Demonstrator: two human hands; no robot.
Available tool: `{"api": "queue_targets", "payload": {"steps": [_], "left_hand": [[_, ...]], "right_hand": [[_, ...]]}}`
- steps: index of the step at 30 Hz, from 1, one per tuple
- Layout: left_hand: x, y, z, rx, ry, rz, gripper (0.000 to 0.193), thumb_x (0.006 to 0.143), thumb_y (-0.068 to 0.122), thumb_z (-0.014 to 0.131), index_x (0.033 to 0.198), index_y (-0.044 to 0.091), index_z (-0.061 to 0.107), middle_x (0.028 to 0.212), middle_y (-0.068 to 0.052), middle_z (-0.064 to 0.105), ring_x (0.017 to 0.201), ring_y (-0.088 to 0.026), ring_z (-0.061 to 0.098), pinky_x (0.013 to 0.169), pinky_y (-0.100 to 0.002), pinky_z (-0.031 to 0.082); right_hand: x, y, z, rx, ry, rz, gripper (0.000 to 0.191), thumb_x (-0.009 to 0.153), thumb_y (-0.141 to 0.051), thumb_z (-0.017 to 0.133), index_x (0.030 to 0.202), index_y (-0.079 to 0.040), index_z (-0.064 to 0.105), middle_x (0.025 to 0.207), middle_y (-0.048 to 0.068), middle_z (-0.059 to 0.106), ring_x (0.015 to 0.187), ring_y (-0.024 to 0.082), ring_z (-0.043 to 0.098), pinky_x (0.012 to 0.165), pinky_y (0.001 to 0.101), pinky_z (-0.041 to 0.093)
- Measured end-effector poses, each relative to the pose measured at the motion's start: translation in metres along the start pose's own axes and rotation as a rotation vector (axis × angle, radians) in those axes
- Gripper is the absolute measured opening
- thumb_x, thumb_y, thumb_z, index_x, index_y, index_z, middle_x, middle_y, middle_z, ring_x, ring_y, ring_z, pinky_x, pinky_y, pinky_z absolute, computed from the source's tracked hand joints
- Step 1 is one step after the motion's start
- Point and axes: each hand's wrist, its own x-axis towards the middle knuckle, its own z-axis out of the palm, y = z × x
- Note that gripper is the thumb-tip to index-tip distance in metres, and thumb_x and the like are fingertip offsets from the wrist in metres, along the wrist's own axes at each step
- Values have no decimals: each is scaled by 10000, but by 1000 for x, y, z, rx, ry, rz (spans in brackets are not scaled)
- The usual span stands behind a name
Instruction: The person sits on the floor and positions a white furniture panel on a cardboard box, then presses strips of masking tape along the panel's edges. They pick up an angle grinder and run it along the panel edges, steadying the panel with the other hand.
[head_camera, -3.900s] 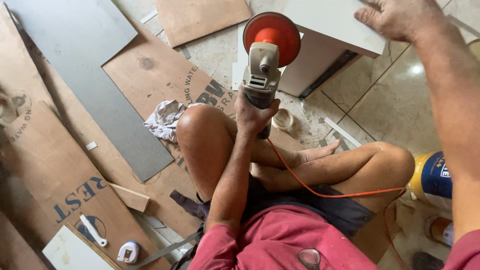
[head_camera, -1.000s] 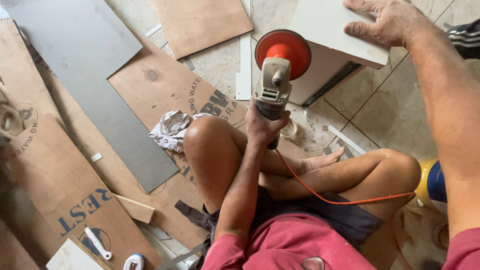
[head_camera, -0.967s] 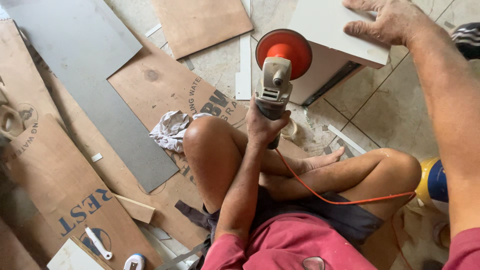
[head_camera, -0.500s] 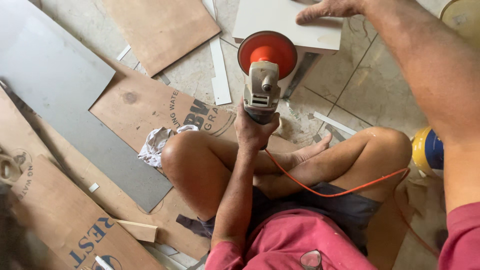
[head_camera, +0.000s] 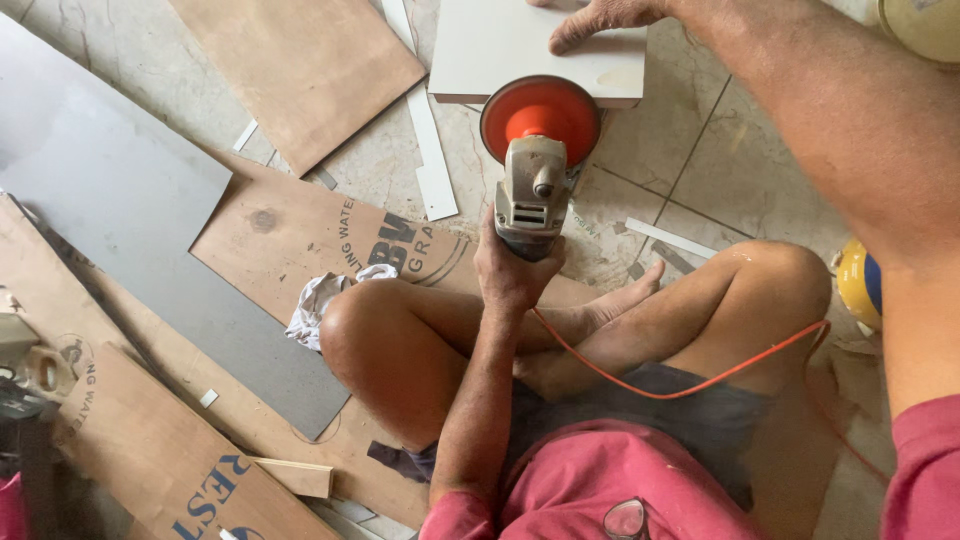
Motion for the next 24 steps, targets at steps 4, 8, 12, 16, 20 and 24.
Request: {"api": "queue_targets", "payload": {"steps": [4,8,12,16,20,24], "left_hand": [[-14,6,-10,-315,-24,-191,870,678,247,891,1429,28,510,1144,-180,737,947,-283,722,832,-402,596],[-20,5,-17,-340,10,-164,823,673,212,914,1365,-5,525,1129,-169,715,924,-277,701,819,-400,595],[-15,4,-11,-202,41,67,931,684,214,913,1469,-6,462,1199,-155,699,1064,-261,721,915,-381,596],[-10,12,11,-55,18,197,913,699,241,922,1469,39,477,1239,-170,698,1111,-298,723,944,-400,597],[-3,19,28,61,7,302,934,677,244,906,1477,64,457,1284,-176,678,1159,-344,680,974,-433,560],[2,16,22,-41,25,192,932,705,272,911,1486,66,447,1279,-176,676,1147,-312,710,957,-406,592]], "right_hand": [[5,3,0,-22,5,-59,850,768,-657,756,1513,-303,554,1264,162,686,1013,368,705,875,514,571],[7,1,2,107,-112,118,843,838,-678,720,1485,-150,607,1237,255,741,1049,398,763,971,469,614],[3,-5,1,-2,-6,-61,851,772,-654,737,1527,-325,522,1366,136,647,1127,363,673,974,509,533],[-7,-14,-6,-92,20,-19,823,801,-652,724,1534,-349,506,1391,131,626,1142,380,651,940,561,535],[-7,-18,-5,-126,-1,24,827,801,-639,720,1547,-355,505,1370,157,651,1123,406,674,936,573,573],[4,-9,2,-114,38,-106,821,818,-633,748,1537,-313,514,1365,155,653,1122,401,661,936,547,540]]}}
